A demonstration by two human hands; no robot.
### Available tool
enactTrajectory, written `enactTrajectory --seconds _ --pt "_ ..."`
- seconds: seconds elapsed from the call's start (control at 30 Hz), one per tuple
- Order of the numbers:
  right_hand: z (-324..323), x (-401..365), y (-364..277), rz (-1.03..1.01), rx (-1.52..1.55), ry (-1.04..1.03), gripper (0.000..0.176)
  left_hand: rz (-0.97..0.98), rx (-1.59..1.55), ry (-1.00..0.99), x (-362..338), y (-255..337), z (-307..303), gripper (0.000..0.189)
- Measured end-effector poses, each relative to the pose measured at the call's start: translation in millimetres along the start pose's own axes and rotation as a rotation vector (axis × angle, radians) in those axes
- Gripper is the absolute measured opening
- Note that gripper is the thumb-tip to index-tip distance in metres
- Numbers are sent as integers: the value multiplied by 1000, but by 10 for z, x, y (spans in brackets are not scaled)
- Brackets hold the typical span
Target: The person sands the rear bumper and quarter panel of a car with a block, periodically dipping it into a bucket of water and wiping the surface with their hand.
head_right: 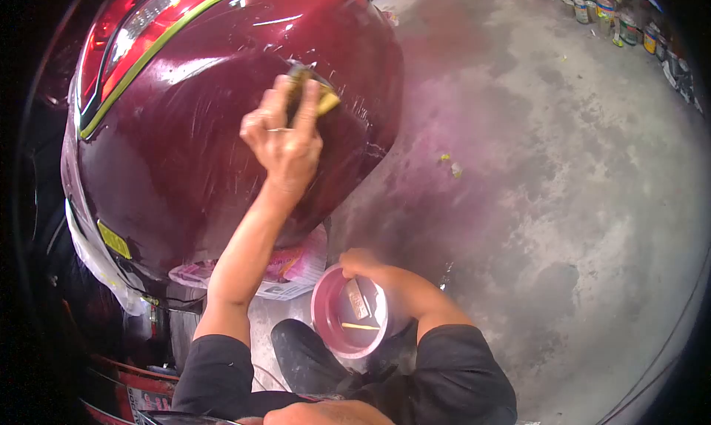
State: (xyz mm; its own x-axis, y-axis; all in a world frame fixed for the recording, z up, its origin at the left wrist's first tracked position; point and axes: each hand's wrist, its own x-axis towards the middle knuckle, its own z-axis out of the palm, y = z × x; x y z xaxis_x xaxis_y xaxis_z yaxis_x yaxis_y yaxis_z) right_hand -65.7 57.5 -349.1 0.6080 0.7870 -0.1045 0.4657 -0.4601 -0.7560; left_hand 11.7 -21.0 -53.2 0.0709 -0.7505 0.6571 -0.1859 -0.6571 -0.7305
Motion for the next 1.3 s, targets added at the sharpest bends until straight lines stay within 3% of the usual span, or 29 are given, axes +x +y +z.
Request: enactTrajectory --seconds 0.23,0.3,0.33,0.43,0.47,0.5,0.53,0.57,0.6,0.73,0.77,0.83,0.9,0.93,0.97,1.03,1.07,1.1,1.17,1.23,1.27,1.3 --pt "-19 -116 92 6 -30 74 36 341 -260 -308 -374 228 -140 42" --pt "3 -95 160 -11 -43 70 37 280 -430 -564 -511 205 -405 47" --pt "-7 -94 201 -61 -14 92 37 199 -484 -574 -723 181 -547 52" --pt "-318 -130 304 -170 -23 74 44 -360 -563 -658 -1139 124 -1237 51" --pt "-372 -107 400 -169 110 247 43 -589 -705 -746 -1305 24 -1432 50" --pt "-436 -61 469 -162 242 422 42 -943 -845 -745 -1553 -10 -1609 47" --pt "-600 -118 403 -152 227 414 42 -1168 -963 -721 -2035 -89 -1662 47" --pt "-884 -321 184 -69 299 267 48 -1377 -1110 -691 -2427 -152 -1708 44" --pt "-1069 -474 -31 19 373 124 55 -1916 -1244 -690 -2470 -203 -1837 42" --pt "-788 -572 -737 -134 748 -182 78 -2050 -1266 -472 -3076 -75 -1769 48" --pt "-723 -618 -926 -194 659 -179 92 -2066 -1214 -518 -3022 -81 -1755 45" --pt "-573 -647 -1220 -139 351 -65 105 -2130 -1261 -369 -3054 -16 -1715 41" --pt "-419 -554 -1217 -60 335 15 106 -2236 -1430 -337 -3172 -82 -1697 46" --pt "-332 -479 -1140 -47 310 30 106 -2315 -1428 -179 -2859 -100 -1761 41" --pt "-259 -388 -1001 -90 235 117 108 -2303 -1473 -156 -2900 -115 -1715 41" --pt "-297 -396 -874 -99 126 200 109 -2060 -1469 -435 -3098 -55 -1728 36" --pt "-336 -441 -832 -81 110 158 109 -1939 -1467 -447 -3200 -22 -1672 39" --pt "-385 -498 -798 -61 97 117 110 -1939 -1518 -432 -3230 -12 -1633 39" --pt "-973 -846 -1139 170 66 -58 110 -1741 -1328 -562 -3188 8 -1749 48" --pt "-1224 -1136 -1016 142 -20 -30 112 -1744 -1392 -295 -2942 -33 -1877 62" --pt "-1287 -1320 -968 171 -36 -44 112 -1738 -1355 -282 -3003 -68 -1876 61" --pt "-1351 -1483 -935 118 -91 73 109 -1719 -1305 -276 -3090 -154 -1862 60"
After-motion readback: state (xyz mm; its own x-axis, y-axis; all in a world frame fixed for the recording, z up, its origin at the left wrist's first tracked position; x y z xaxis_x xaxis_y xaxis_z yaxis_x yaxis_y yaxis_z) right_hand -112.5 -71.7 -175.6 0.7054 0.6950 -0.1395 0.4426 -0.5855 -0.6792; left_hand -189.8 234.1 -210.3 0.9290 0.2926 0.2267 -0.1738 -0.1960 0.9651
